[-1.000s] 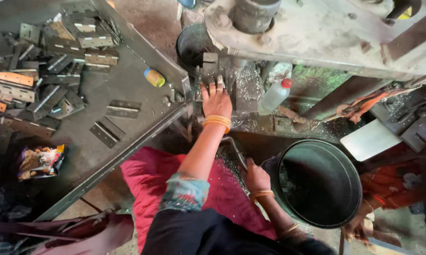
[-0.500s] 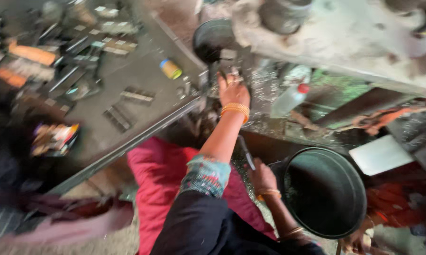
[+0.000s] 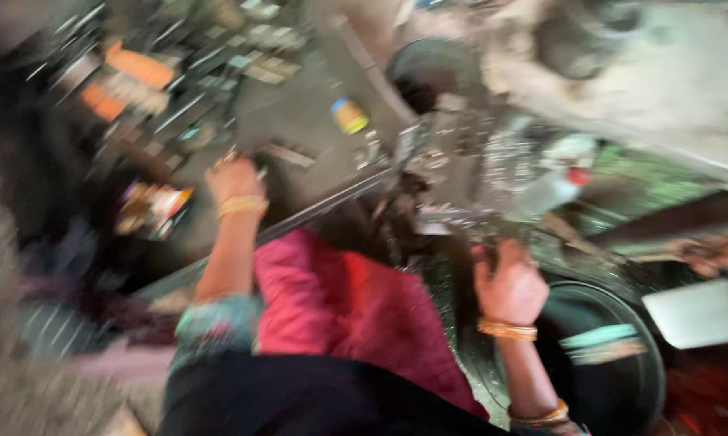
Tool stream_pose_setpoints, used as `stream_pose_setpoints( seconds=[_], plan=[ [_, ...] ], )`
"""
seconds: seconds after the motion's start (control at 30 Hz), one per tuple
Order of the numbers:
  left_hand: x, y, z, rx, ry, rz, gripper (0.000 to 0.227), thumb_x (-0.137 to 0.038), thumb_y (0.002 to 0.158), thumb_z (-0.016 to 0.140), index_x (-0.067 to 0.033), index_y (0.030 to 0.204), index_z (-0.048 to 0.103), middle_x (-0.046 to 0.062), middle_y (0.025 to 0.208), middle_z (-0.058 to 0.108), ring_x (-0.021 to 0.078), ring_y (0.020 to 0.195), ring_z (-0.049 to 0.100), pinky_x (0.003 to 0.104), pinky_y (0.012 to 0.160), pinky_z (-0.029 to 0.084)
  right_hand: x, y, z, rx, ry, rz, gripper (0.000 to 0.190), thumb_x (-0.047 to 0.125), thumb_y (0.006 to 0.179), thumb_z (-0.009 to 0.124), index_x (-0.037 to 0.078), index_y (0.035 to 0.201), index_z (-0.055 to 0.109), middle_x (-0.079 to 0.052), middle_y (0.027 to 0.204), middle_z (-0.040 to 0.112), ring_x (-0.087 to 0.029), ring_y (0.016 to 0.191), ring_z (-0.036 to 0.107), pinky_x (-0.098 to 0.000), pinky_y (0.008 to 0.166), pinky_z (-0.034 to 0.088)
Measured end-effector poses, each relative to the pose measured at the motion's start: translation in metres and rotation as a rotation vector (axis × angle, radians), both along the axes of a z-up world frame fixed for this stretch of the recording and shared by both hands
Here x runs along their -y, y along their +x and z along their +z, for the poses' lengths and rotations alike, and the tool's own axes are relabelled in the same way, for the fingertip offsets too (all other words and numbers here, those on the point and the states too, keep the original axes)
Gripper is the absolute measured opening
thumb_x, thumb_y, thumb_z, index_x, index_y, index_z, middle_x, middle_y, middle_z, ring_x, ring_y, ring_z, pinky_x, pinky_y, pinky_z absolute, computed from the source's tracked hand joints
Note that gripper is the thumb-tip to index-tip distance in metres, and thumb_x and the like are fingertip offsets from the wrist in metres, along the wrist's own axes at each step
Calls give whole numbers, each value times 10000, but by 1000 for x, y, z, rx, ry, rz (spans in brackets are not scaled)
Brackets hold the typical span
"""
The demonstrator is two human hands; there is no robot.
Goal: The person sits on the floor and repeatedly places small metal pieces into a press machine, activates the press, and removes the processed pieces. The finished pieces are dropped into a nearby bucket, and the cycle continues with new pieces from a pile on the table.
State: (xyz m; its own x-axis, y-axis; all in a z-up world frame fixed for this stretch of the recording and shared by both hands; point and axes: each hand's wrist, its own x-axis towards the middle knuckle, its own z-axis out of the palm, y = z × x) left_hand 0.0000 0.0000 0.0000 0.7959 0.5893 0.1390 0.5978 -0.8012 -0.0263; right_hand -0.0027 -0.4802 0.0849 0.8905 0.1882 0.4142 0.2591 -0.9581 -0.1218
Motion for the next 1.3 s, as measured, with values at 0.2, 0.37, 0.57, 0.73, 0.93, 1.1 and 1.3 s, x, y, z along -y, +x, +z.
stream_pose_setpoints(
  seconds=[0.2,0.37,0.57,0.73,0.93,1.1,1.3],
  plan=[
    [-6,26,-24,11,-92,117,534,-433,815,756,-138,1256,696,112,1360,628,357,1320,503,547,1006,439,-3,0,-3,-64,29,-15,302,351,847,740,115,1021,669,-117,934,719,-353,809,712,-482,656,557],
    [-14,20,-21,-33,-66,95,498,-413,874,738,-138,1290,728,101,1439,624,348,1418,466,550,1117,418,0,-5,-1,-116,67,-3,295,369,892,714,103,1007,657,-125,935,712,-365,841,707,-495,691,556],
    [-28,30,36,-211,-103,-18,545,-430,775,781,-122,1222,742,162,1363,639,382,1331,525,518,1059,443,-1,-3,4,-97,121,34,271,355,883,690,111,999,662,-132,935,697,-364,854,708,-504,688,558],
    [49,15,87,-321,2,-258,331,-361,899,708,-120,1110,792,162,1182,748,343,1116,717,498,936,556,1,-12,-8,-101,108,30,279,366,928,679,104,1021,661,-127,963,699,-372,862,700,-506,690,552],
    [218,77,105,375,-495,-438,252,-322,915,706,-125,1072,715,215,966,729,416,932,697,534,816,537,2,-4,-6,-143,107,28,247,330,913,687,109,1019,658,-125,946,700,-364,880,705,-501,715,557],
    [310,87,73,522,-364,-588,346,-121,875,618,-48,1197,720,291,1383,568,407,1075,650,475,885,540,4,-7,-6,-204,112,6,293,304,853,725,114,1062,646,-138,959,701,-378,882,705,-509,727,558],
    [329,71,53,178,-92,-649,384,-405,834,708,-60,981,789,102,1469,550,292,1229,509,435,921,397,1,2,-7,-452,93,-13,413,321,847,710,96,1173,594,-186,980,732,-413,899,713,-535,772,554]
  ],
)
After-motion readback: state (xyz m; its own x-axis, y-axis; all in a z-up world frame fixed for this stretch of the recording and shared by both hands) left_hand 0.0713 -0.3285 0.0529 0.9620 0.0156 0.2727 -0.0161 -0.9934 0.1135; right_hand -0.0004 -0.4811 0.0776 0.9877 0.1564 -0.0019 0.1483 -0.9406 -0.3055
